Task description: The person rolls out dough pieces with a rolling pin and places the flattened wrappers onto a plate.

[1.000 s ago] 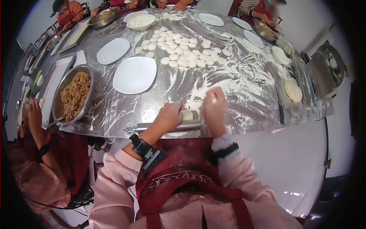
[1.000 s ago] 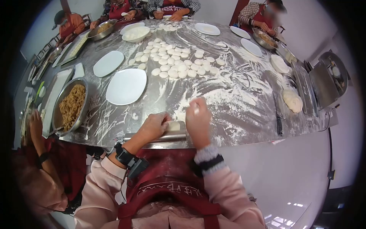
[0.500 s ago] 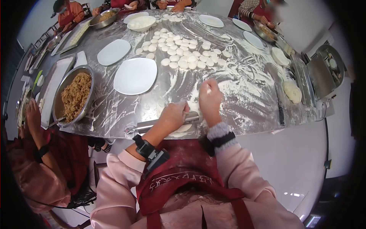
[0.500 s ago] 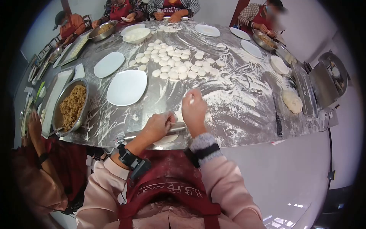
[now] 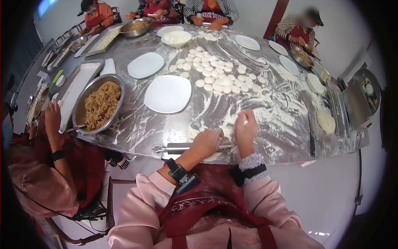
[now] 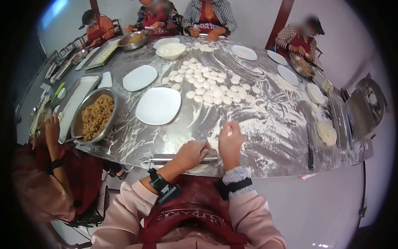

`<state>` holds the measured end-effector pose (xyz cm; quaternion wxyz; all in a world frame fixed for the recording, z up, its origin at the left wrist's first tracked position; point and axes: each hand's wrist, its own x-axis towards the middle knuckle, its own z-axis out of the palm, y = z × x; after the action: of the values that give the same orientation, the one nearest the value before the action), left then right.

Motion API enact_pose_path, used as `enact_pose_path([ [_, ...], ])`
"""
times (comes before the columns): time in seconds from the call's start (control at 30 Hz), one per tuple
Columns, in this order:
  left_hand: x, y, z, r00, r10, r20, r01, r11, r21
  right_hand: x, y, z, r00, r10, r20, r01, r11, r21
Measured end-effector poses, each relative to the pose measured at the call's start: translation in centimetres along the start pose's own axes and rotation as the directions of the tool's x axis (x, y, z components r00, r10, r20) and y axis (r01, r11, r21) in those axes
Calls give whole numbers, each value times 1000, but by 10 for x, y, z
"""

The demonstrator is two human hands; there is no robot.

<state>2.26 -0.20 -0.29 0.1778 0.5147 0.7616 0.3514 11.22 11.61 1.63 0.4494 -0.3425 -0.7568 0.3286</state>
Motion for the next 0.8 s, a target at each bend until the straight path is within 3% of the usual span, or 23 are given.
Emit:
enact_pose_path([
  [0.1, -7, -19, -3, 1000, 23, -11, -23, 1000, 11, -14, 8, -9, 995, -86, -40, 88, 995, 41],
  [0.17, -5, -30, -21, 997, 77, -23, -78, 997, -19, -27, 5, -21, 980, 189, 53, -196, 959, 206],
  [0.23, 4, -34, -58, 961, -168, -218, 123, 971, -203, -28, -4, -25, 978, 194, 74, -206, 954, 217],
  [0.3, 13, -55, -94, 807, -329, -490, 182, 929, -323, -30, 0, -25, 975, 202, 96, -218, 951, 220],
  [0.37, 13, -87, -112, 592, -102, -800, 194, 981, 19, -21, 13, -17, 999, 13, 34, -16, 994, 112],
  [0.4, 12, -93, -111, 585, -95, -805, 192, 981, 24, -18, 12, -16, 999, 5, 33, -9, 993, 120],
  [0.47, -9, -86, -107, 628, -8, -778, 73, 996, 49, -18, 9, -14, 993, 96, 70, -109, 973, 201],
  [0.53, -36, -51, -94, 883, -142, -447, 119, 990, -79, -17, 5, -13, 992, 100, 75, -114, 971, 209],
  [0.57, -46, -40, -87, 945, -245, -218, 214, 964, -159, -16, 5, -13, 992, 103, 72, -116, 971, 211],
  [0.6, -55, -33, -76, 980, -151, -131, 135, 983, -121, -16, 7, -13, 991, 108, 73, -121, 970, 209],
  [0.63, -63, -26, -62, 987, -123, -107, 121, 992, -28, -15, 9, -12, 995, 70, 64, -82, 975, 204],
  [0.7, -74, -19, -55, 990, 137, -22, -111, 881, 460, -15, 8, -11, 997, 32, 63, -45, 977, 207],
  [0.77, -75, -18, -60, 989, 146, 5, -130, 870, 475, -18, -3, -14, 980, 167, 111, -196, 915, 353],
  [0.8, -76, -18, -61, 986, 163, 33, -158, 863, 480, -18, -5, -15, 979, 161, 123, -194, 921, 338],
])
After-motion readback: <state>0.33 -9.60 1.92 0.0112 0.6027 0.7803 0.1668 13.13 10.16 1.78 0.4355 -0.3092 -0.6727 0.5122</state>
